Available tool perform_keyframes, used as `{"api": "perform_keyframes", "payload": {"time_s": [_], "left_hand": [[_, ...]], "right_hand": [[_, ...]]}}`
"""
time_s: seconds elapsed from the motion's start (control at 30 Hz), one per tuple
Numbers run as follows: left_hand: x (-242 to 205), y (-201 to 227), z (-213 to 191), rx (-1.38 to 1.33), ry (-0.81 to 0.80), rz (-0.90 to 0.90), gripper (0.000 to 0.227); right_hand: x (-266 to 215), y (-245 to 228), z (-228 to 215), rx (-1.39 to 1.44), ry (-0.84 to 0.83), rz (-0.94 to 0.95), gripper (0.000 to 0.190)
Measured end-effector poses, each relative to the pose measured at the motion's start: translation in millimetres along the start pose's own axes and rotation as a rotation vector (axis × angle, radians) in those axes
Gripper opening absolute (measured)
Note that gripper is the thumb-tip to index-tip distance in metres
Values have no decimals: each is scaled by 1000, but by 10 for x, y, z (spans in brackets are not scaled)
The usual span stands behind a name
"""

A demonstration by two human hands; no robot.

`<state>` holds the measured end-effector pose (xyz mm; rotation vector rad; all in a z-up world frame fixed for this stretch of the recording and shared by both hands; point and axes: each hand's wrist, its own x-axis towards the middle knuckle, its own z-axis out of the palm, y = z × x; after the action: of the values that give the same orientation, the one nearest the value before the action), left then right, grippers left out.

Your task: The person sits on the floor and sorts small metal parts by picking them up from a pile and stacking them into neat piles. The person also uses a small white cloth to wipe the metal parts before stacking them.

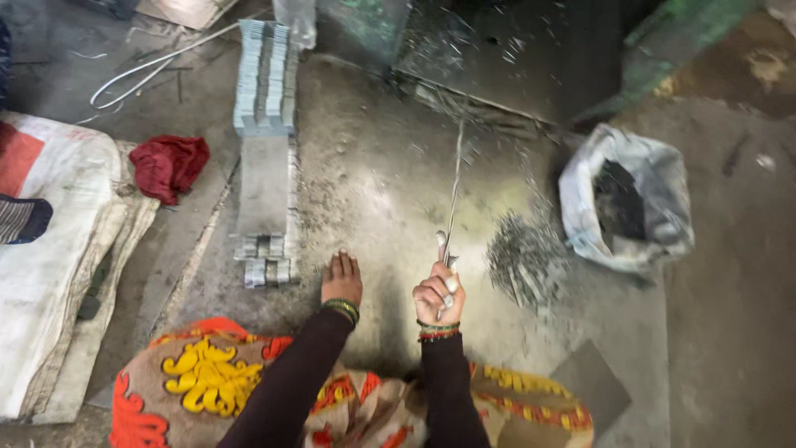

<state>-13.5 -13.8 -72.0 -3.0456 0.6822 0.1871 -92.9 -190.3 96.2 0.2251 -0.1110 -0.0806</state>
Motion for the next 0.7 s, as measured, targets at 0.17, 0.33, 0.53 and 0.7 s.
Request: {"api": "perform_keyframes", "payload": {"time_s": [0.17,0.33,0.53,0.7], "left_hand": [[-32,-30,-403,124,-127,89,62],[-22,-97,-915,150,-386,192,66],[10,-151,-686,-42,-359,185,63],[-13,-149,-528,-21,-320,183,61]], "right_hand": [[915,-101,-161,-1114,460,-247,35],[3449,-1666,-453,-2143,23,-800,43],[6289,-3228,-9,-2525,648,-580,41],[6698,-3346,-175,-2813,658,-408,35]]}}
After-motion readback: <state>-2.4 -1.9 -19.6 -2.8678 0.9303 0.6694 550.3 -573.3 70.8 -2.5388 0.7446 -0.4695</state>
